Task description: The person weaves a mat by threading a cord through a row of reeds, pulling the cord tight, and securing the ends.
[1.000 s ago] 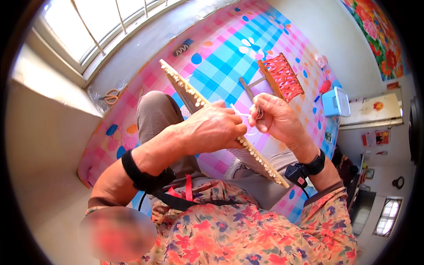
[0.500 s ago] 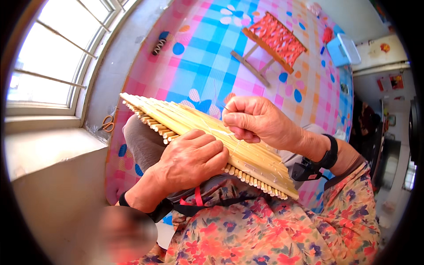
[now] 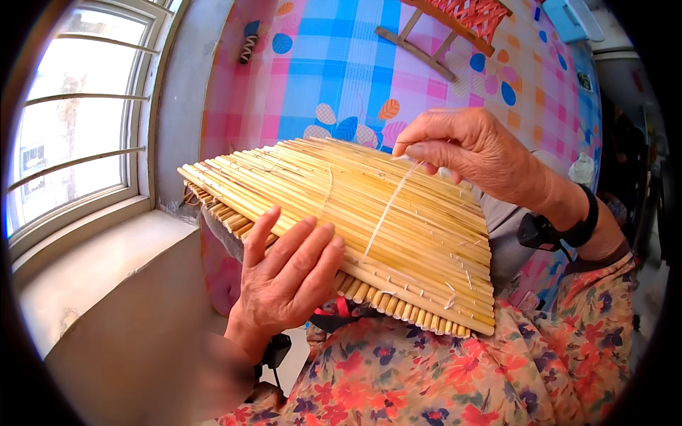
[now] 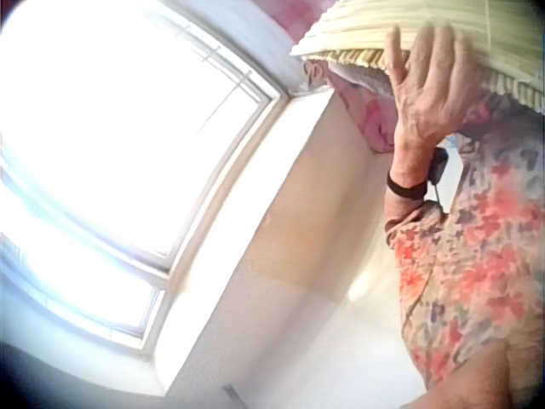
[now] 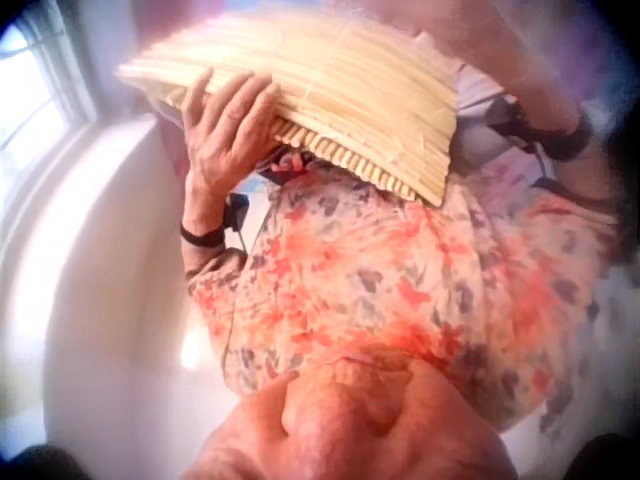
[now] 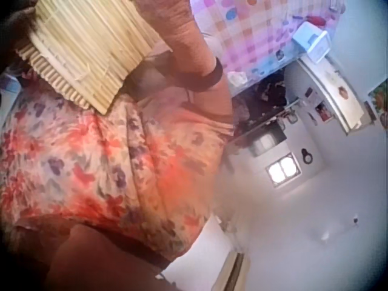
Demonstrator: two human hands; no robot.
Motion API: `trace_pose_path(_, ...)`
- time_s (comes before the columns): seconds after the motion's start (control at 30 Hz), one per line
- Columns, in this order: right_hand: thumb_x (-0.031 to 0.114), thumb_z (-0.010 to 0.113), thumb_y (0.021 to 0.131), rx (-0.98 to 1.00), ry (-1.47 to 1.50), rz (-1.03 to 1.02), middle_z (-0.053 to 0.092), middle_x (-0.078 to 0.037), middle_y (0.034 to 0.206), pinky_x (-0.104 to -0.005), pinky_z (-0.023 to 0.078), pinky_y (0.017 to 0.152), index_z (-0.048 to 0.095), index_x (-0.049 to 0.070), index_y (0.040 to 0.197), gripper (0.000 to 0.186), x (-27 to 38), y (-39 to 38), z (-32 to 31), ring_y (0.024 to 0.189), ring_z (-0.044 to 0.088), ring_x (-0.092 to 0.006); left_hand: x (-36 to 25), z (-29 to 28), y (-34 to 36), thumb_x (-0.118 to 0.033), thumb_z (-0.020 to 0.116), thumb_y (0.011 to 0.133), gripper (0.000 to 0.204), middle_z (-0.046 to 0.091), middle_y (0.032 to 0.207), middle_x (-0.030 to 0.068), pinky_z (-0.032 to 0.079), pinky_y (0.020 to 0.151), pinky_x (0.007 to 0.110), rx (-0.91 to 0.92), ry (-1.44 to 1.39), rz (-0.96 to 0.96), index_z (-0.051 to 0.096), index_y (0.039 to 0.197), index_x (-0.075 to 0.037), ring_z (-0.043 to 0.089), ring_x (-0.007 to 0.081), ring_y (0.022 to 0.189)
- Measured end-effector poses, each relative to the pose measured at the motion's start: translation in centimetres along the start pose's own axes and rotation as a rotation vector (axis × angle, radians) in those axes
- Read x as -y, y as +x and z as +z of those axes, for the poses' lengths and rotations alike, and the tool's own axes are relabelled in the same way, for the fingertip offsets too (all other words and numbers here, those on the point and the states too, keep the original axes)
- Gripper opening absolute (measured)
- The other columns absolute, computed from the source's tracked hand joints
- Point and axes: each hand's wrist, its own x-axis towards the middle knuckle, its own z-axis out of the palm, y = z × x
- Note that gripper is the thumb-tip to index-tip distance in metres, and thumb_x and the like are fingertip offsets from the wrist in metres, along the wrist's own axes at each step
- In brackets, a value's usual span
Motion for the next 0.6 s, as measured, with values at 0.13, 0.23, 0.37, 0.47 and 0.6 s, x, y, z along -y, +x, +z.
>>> trace_pose_path(0.13,0.006,0.054,0.094,-0.047,-0.109,-0.114,0.062,-0.007,0.081,-0.0273,0.049,0.063,0.063,-0.003,0.107,0.018,-0.2,-0.3,0.0,0.07,0.059,-0.0118,0.1,-0.3,-1.7,-0.01,0.066,0.082,0.016,0.069,0.103,0.0105,0.042,0.102,0.049,-0.03,-0.073,-0.118,0.067,0.097,-0.004,0.066,0.0247,0.098)
trace_pose_path(0.23,0.001,0.055,0.092,0.093,-0.161,-0.184,0.061,-0.006,0.084,-0.0259,0.049,0.057,0.063,-0.001,0.109,0.019,1.3,-1.2,0.7,0.071,0.059,-0.0116,0.3,-1.2,-2.0,-0.009,0.066,0.08,0.016,0.069,0.104,0.0099,0.044,0.096,0.043,0.016,-0.093,-0.088,0.067,0.096,-0.006,0.067,0.0236,0.098)
trace_pose_path(0.37,0.002,0.063,0.08,0.059,-0.483,-0.566,0.059,-0.01,0.084,-0.0278,0.049,0.056,0.064,0.001,0.106,0.026,1.8,-1.2,1.6,0.072,0.061,-0.0187,0.2,-1.8,-2.1,-0.012,0.064,0.081,0.016,0.069,0.104,0.0086,0.044,0.094,0.039,0.033,-0.13,-0.093,0.067,0.096,-0.008,0.066,0.0227,0.1)
trace_pose_path(0.47,0.007,0.067,0.072,-0.028,-0.542,-0.76,0.057,-0.009,0.083,-0.0288,0.047,0.055,0.065,0.003,0.103,0.031,1.9,-0.7,3.0,0.075,0.061,-0.0208,0.4,-1.9,-2.2,-0.02,0.06,0.087,0.016,0.069,0.104,0.0085,0.043,0.095,0.038,0.03,-0.124,-0.086,0.067,0.097,-0.009,0.065,0.0228,0.101)
trace_pose_path(0.6,0.011,0.069,0.067,0.229,-0.461,-0.599,0.053,-0.007,0.077,-0.03,0.045,0.053,0.066,0.007,0.099,0.033,1.5,-1.7,4.7,0.077,0.059,-0.0215,0.4,-1.5,-2.4,-0.029,0.055,0.093,0.024,0.069,0.104,0.0085,0.043,0.095,0.039,0.026,-0.145,-0.085,0.066,0.098,-0.009,0.065,0.0232,0.102)
